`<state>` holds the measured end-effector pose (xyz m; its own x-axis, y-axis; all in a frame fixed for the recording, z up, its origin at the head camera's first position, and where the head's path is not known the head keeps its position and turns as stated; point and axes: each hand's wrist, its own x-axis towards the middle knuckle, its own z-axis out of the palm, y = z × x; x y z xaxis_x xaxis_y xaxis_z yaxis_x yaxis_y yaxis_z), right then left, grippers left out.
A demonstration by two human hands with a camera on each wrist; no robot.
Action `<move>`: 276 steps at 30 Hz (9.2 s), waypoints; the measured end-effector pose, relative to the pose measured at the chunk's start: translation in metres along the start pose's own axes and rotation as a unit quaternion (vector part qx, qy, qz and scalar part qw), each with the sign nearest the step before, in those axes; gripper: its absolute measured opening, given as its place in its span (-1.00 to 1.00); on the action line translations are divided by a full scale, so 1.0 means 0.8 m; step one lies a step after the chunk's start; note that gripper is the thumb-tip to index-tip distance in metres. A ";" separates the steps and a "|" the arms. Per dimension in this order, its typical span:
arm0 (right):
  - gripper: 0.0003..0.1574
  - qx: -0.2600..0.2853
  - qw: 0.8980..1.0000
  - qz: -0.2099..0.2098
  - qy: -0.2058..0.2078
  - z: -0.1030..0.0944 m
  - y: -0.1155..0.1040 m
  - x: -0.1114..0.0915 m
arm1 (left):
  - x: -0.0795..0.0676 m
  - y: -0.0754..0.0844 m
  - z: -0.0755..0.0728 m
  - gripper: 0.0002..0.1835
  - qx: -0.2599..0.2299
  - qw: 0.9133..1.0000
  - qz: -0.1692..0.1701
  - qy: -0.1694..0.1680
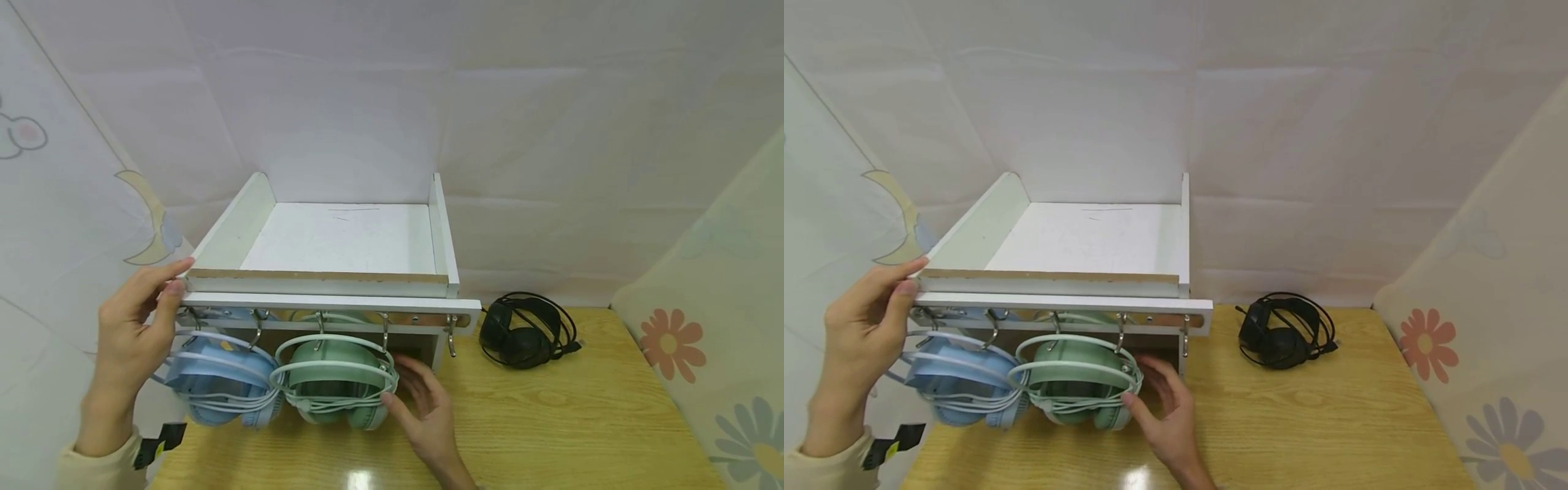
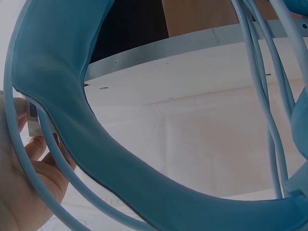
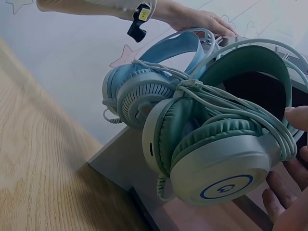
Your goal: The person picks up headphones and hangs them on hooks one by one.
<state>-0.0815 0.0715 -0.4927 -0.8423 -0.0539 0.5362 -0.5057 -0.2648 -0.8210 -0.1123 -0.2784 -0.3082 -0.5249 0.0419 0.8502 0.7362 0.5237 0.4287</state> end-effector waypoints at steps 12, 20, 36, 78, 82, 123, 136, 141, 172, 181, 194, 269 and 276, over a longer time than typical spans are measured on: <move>-0.43 0.015 1.000 -0.004 -0.009 -0.024 -0.001 -0.001 | 0.001 -0.001 0.001 -0.73 -0.005 1.000 0.006 0.007; -0.64 -0.003 0.999 0.025 0.028 -0.037 -0.004 -0.007 | 0.000 -0.001 0.000 -0.72 0.000 1.000 0.007 0.001; -0.81 -0.022 0.998 0.023 0.062 -0.070 -0.002 -0.002 | 0.000 -0.002 0.002 -0.73 -0.009 1.000 0.008 0.007; -0.67 -0.142 0.944 0.140 0.263 -0.175 -0.006 0.016 | -0.007 -0.012 -0.002 -0.72 0.001 1.000 -0.007 -0.001; -0.63 -0.147 0.939 0.146 0.274 -0.185 -0.002 0.014 | -0.006 -0.012 -0.002 -0.72 -0.002 1.000 -0.006 -0.001; -0.09 -0.168 0.846 0.326 0.388 -0.281 0.030 0.020 | -0.006 -0.012 0.000 -0.72 -0.004 1.000 -0.008 0.008; 0.02 -0.166 0.816 0.339 0.439 -0.299 0.049 0.030 | -0.005 -0.009 0.000 -0.72 0.000 1.000 -0.004 0.000; 0.04 -0.182 0.812 0.329 0.447 -0.299 0.057 0.035 | -0.004 -0.008 -0.001 -0.71 0.003 1.000 -0.006 -0.001; 0.55 -0.116 0.812 0.399 0.409 -0.340 0.077 0.057 | -0.006 -0.014 0.001 -0.73 0.003 1.000 -0.004 0.010; 0.60 -0.090 0.807 0.445 0.377 -0.359 0.075 0.065 | -0.006 -0.010 0.001 -0.73 -0.014 1.000 -0.002 0.013; 0.42 -0.065 0.819 0.425 0.380 -0.359 0.074 0.063 | -0.007 -0.012 0.000 -0.73 -0.001 1.000 -0.005 0.012; -0.50 0.048 0.843 0.340 0.415 -0.335 0.016 0.046 | -0.005 -0.006 0.003 -0.75 -0.033 0.999 -0.006 0.022; -0.46 0.076 0.842 0.326 0.423 -0.335 0.013 0.043 | -0.005 -0.007 0.002 -0.75 -0.036 0.999 -0.004 0.020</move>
<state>-0.1659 0.3252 -0.5355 -0.7955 0.4523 -0.4031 0.0921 -0.5673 -0.8183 -0.1149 -0.2802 -0.3149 -0.5141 0.0033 0.8578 0.7620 0.4609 0.4549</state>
